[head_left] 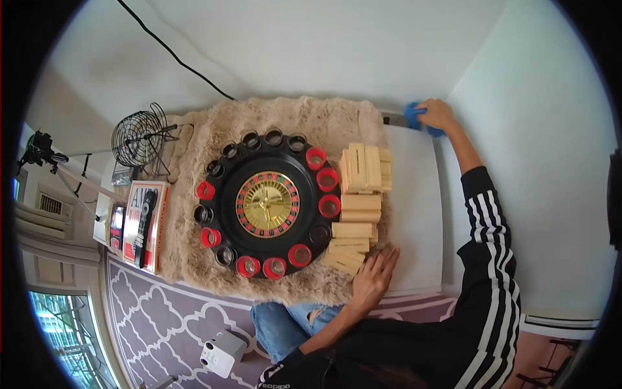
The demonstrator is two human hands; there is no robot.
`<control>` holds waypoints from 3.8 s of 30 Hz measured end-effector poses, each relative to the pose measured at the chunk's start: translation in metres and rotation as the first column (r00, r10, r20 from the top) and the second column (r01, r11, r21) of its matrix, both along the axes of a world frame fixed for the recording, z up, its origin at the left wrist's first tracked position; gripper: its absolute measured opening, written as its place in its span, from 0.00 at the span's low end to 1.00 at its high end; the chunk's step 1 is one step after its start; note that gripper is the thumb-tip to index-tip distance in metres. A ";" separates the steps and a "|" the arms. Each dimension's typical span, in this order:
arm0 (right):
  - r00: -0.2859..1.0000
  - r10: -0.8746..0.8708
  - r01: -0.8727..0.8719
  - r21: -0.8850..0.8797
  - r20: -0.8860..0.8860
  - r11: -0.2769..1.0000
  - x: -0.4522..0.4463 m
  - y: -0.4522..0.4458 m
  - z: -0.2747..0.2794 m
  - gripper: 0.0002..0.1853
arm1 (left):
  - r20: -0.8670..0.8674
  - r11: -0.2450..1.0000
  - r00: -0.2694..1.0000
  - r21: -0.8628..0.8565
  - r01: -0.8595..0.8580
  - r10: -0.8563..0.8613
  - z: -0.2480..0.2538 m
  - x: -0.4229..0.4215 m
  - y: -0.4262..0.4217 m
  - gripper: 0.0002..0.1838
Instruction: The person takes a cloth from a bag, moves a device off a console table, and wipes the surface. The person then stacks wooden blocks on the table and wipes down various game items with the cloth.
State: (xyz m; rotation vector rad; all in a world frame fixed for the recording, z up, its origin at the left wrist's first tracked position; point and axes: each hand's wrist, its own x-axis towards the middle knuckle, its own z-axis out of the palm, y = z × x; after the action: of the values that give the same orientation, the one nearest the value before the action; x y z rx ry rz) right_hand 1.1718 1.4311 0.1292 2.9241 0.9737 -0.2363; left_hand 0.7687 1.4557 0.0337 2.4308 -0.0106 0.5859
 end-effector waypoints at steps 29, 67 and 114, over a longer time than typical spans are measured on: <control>0.959 -0.053 -0.059 0.379 0.279 0.924 -0.296 -0.033 -0.123 0.36 | 0.025 0.938 0.983 -0.304 -0.165 0.181 0.087 0.006 0.035 0.20; 0.915 -0.282 0.044 0.623 0.289 0.781 -0.141 -0.085 -0.148 0.23 | 0.136 0.980 0.980 -0.117 0.160 -0.143 0.008 -0.093 0.007 0.25; 0.971 -0.099 0.235 0.793 -0.217 0.562 -0.241 -0.015 0.056 0.26 | 0.151 0.993 0.982 0.007 0.116 -0.115 0.128 0.076 0.154 0.71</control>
State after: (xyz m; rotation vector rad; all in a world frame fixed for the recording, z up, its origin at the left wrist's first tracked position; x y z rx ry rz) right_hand 0.9306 1.4163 0.1847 3.9271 1.0150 0.0220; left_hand 0.8442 1.6098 0.1614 2.3603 -0.2129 0.7153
